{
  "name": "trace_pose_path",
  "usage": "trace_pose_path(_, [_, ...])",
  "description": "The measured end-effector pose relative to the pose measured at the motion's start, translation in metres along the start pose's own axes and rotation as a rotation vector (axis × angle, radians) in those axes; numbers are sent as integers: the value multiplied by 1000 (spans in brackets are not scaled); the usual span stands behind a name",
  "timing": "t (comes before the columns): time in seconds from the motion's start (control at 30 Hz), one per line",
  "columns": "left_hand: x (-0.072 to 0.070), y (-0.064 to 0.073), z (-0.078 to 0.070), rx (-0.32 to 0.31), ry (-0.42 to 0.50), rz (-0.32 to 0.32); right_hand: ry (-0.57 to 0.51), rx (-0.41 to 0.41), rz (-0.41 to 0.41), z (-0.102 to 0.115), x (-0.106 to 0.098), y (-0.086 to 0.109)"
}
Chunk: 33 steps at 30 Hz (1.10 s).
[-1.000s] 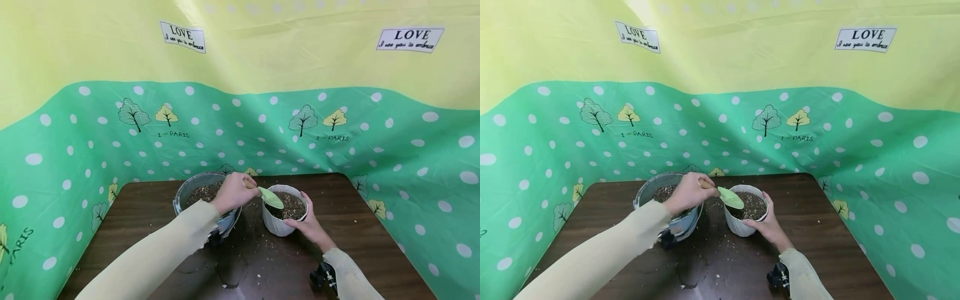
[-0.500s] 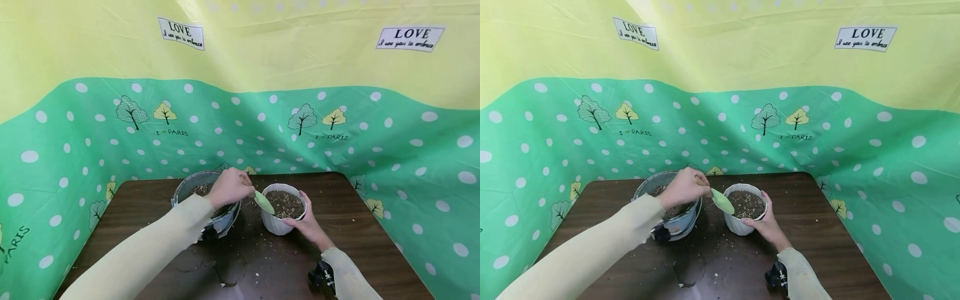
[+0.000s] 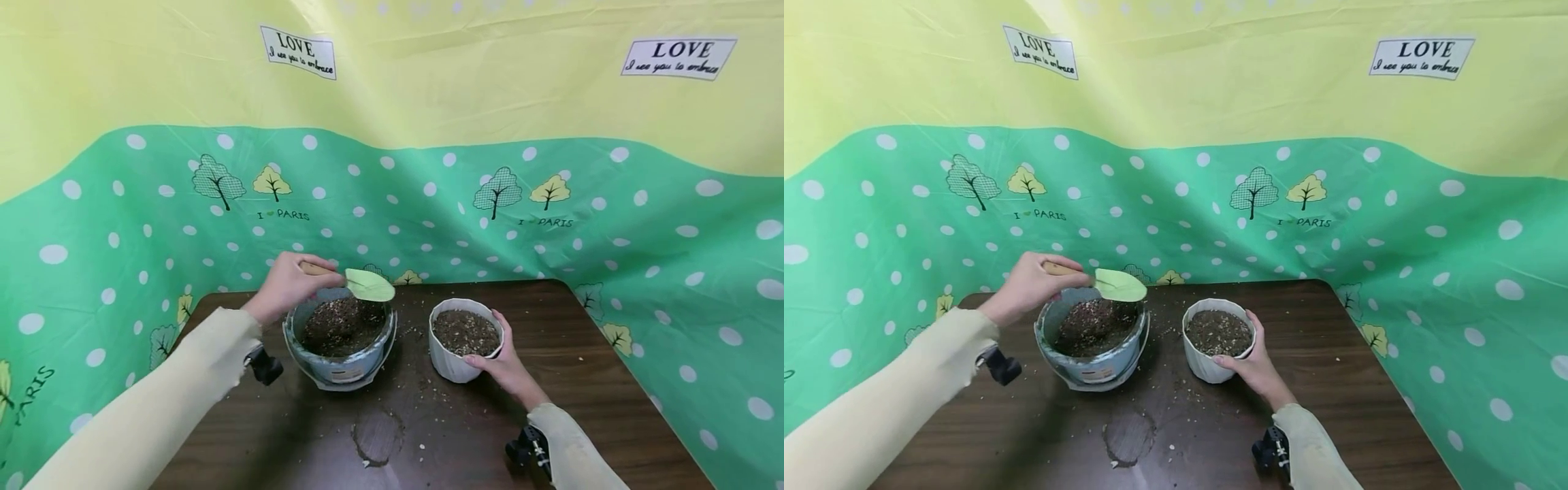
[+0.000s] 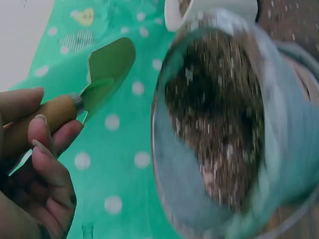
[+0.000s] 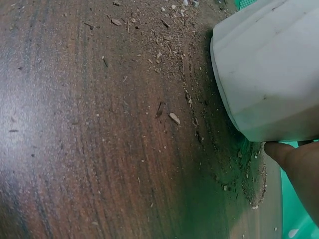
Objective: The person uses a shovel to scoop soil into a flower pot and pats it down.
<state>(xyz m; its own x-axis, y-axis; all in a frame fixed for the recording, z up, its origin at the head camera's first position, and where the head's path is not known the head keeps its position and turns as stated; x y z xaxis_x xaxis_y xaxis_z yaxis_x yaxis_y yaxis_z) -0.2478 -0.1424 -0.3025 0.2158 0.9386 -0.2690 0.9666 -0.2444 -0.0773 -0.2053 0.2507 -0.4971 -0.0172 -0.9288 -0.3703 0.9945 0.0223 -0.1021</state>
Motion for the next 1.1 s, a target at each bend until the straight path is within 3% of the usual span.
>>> trace_pose_path(0.2, [-33,7,12,-3,-98,-22,-1,-4,5,0,-2,-1])
trace_pose_path(0.33, [-44,13,18,-2,-183,-49,-9,4,8,-1,-1,-1])
trace_pose_path(0.4, [-47,15,21,35,-243,-54,-7,8,10,-2,0,-1])
trace_pose_path(0.53, [-47,14,28,197,-382,-25,-8,19,10,-2,0,-1])
trace_pose_path(0.77, [-35,7,30,622,-591,94,-12,21,6,-3,1,-2])
trace_pose_path(0.87, [-30,1,29,758,-682,136,-4,27,4,-3,1,-2])
trace_pose_path(0.97, [-24,-7,30,816,-729,188,3,29,6,-3,1,-2])
trace_pose_path(1.1, [-17,-17,34,787,-769,286,11,25,3,-2,1,-2])
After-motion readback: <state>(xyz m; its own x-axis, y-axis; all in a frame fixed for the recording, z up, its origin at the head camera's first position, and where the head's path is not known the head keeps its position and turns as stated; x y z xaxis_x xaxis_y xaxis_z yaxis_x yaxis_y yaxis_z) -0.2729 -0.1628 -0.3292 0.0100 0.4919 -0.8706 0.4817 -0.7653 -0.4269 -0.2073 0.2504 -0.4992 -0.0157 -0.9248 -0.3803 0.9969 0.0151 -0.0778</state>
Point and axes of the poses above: each hand's wrist, its own y-axis away from the middle knuckle, its own x-axis out of the palm, z = x × y, the point moved 1 cm from there along -y, towards the middle knuckle, and after that the axes turned 13 degrees about y, right-handed, at the moved point
